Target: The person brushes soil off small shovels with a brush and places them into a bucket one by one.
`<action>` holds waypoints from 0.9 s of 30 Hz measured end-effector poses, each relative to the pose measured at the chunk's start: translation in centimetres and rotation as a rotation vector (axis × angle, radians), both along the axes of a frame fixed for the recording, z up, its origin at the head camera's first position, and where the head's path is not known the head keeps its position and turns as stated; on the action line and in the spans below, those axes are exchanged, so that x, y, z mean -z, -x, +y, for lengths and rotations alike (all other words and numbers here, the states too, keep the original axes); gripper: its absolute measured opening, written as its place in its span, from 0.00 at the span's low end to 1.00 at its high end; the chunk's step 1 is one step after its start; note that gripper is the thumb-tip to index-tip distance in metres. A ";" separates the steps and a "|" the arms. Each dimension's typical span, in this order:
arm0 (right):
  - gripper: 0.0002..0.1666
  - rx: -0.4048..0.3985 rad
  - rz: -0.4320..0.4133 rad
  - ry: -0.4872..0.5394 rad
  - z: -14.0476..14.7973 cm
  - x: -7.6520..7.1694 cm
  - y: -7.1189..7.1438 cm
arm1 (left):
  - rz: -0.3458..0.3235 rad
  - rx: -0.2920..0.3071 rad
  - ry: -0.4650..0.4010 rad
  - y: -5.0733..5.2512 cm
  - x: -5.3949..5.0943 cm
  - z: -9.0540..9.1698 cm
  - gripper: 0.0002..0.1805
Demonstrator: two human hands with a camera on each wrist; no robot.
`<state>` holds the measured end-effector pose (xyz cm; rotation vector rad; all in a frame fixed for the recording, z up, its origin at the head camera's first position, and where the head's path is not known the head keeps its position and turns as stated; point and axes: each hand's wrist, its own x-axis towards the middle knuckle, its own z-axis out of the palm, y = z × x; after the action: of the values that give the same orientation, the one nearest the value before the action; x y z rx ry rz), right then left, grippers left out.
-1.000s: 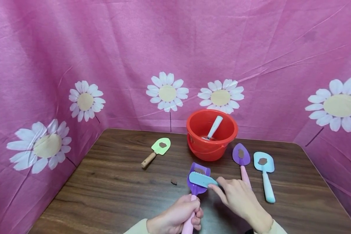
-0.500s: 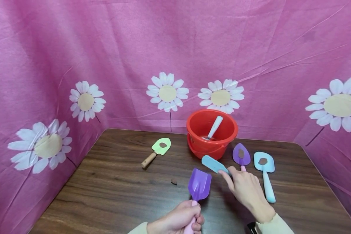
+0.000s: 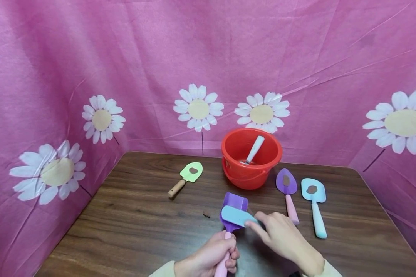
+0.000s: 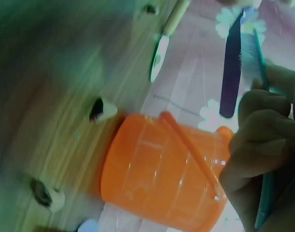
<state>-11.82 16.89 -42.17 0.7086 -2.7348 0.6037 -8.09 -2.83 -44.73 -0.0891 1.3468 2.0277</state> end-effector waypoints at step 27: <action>0.13 0.284 0.075 0.126 1.8 -0.4 1.4 | 0.056 0.026 0.039 -0.1 -0.4 -0.3 0.12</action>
<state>-13.22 18.67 -41.78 0.2989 -2.6332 0.6597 -7.95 -3.16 -44.31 -0.0326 1.4156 1.9960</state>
